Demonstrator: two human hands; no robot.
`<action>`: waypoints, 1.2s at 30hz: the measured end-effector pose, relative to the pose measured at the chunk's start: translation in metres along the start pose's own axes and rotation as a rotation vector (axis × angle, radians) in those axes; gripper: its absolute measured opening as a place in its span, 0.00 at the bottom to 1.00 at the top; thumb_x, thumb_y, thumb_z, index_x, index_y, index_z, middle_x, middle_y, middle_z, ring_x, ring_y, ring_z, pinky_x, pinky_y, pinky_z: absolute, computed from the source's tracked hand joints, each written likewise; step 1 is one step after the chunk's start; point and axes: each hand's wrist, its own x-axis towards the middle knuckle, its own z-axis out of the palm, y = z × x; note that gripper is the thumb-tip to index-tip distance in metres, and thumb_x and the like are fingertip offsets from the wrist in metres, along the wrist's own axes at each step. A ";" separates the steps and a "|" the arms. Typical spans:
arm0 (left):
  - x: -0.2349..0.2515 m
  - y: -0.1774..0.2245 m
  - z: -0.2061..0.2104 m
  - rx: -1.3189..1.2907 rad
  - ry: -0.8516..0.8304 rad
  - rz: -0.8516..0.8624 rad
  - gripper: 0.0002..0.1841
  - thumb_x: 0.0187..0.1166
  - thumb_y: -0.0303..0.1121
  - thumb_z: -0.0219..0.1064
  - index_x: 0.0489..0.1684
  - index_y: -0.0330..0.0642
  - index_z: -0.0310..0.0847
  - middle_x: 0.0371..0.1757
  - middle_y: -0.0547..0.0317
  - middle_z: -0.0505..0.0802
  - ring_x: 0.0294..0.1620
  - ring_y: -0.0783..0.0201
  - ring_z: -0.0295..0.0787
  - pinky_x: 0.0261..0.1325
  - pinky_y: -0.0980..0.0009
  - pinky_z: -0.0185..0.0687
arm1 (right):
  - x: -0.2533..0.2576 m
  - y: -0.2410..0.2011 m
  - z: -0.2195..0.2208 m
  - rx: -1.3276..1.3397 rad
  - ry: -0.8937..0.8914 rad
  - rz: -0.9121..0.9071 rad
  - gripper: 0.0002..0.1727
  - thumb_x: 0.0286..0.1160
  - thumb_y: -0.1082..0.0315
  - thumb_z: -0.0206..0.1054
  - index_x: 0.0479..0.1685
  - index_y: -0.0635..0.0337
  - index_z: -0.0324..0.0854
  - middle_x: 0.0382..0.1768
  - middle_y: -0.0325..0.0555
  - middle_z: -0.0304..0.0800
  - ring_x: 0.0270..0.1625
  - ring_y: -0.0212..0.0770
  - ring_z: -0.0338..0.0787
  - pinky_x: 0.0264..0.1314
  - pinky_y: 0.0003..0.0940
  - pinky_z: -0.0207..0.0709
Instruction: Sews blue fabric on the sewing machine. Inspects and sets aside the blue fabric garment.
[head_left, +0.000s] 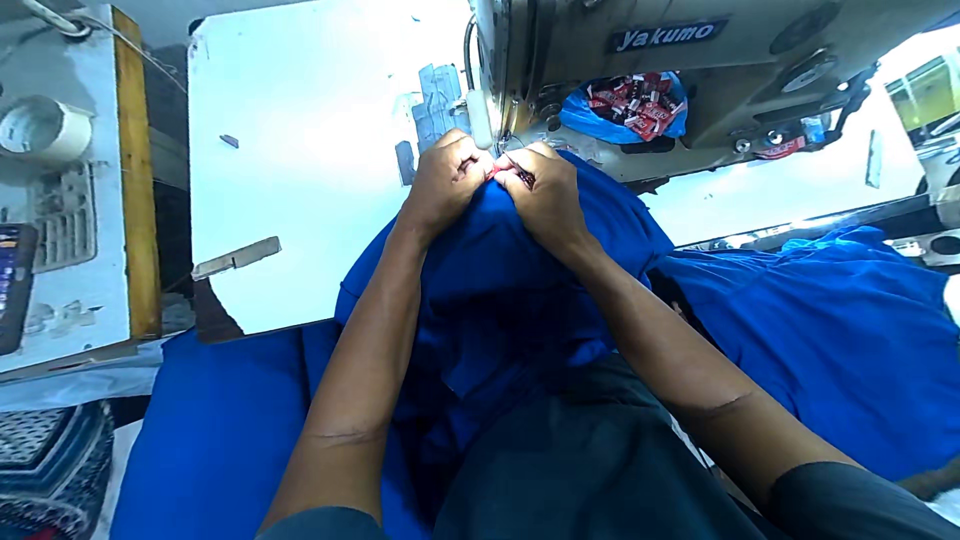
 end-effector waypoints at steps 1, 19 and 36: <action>0.000 0.000 0.000 0.000 -0.002 0.005 0.11 0.86 0.37 0.62 0.35 0.45 0.86 0.46 0.62 0.87 0.47 0.73 0.83 0.52 0.75 0.77 | 0.000 0.000 0.000 0.005 -0.005 0.011 0.06 0.76 0.66 0.71 0.41 0.54 0.93 0.41 0.40 0.90 0.46 0.35 0.89 0.50 0.33 0.84; -0.003 -0.002 0.001 -0.096 0.030 0.036 0.06 0.79 0.34 0.71 0.44 0.45 0.92 0.41 0.67 0.91 0.35 0.78 0.81 0.39 0.80 0.76 | 0.006 0.000 -0.007 0.017 -0.141 0.148 0.07 0.75 0.64 0.67 0.32 0.54 0.88 0.36 0.40 0.86 0.41 0.37 0.86 0.45 0.40 0.80; -0.003 -0.003 0.004 -0.103 0.039 0.051 0.05 0.77 0.33 0.71 0.42 0.43 0.89 0.38 0.66 0.89 0.31 0.78 0.77 0.34 0.81 0.72 | 0.006 0.000 -0.007 0.022 -0.165 0.168 0.09 0.75 0.64 0.65 0.29 0.52 0.86 0.35 0.38 0.85 0.39 0.35 0.85 0.41 0.39 0.78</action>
